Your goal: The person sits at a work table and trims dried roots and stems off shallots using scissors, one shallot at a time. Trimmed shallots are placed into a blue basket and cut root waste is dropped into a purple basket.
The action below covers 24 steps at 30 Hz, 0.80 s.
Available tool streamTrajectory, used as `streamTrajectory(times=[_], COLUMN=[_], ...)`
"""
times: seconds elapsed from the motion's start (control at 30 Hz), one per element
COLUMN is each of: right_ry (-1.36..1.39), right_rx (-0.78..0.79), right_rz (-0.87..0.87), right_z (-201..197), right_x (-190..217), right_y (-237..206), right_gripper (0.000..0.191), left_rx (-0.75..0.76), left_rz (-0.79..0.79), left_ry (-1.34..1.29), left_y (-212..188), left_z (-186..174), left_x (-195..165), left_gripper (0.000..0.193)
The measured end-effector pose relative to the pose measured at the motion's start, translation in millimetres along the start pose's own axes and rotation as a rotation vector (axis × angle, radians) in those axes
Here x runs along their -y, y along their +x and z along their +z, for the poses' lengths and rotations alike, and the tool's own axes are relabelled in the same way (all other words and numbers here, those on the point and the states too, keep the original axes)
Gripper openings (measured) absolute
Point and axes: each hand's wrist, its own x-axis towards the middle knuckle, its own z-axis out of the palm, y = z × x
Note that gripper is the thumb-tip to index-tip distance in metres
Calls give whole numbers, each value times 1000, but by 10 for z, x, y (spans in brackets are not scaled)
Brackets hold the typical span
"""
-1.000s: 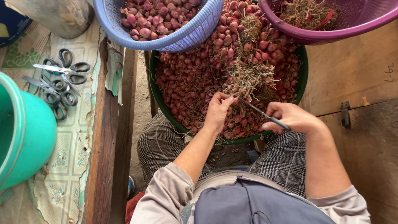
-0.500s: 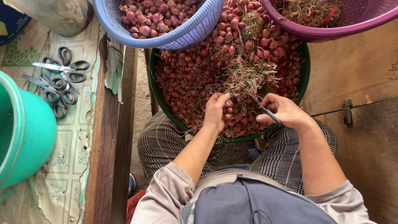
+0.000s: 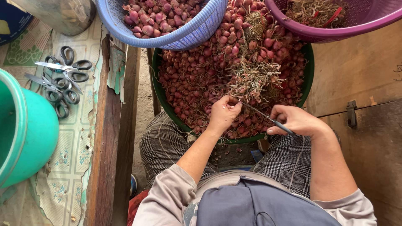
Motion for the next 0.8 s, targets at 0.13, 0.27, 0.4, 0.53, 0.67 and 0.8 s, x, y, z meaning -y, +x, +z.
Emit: streamTrajectory(times=[0.13, 0.27, 0.4, 0.53, 0.67, 0.8], right_ry=[126, 332, 283, 42, 291, 514], right_rx=[9, -26, -13, -4, 58, -4], right_rz=[-28, -26, -24, -105, -208, -140], right_z=[144, 248, 220, 108, 4, 53], right_x=[70, 91, 52, -26, -142, -189], right_y=[224, 388, 319, 84, -74, 26], right_gripper=[60, 56, 58, 56, 57, 58], left_rx=[43, 53, 83, 66, 12, -123], left_rz=[-67, -55, -99, -336, -184, 472], left_ry=[-160, -165, -284, -623, -463, 309], left_y=[22, 55, 45, 39, 82, 161], left_z=[38, 69, 26, -125, -131, 57], left_x=[132, 242, 246, 107, -89, -226], left_gripper=[16, 16, 14, 11, 19, 13])
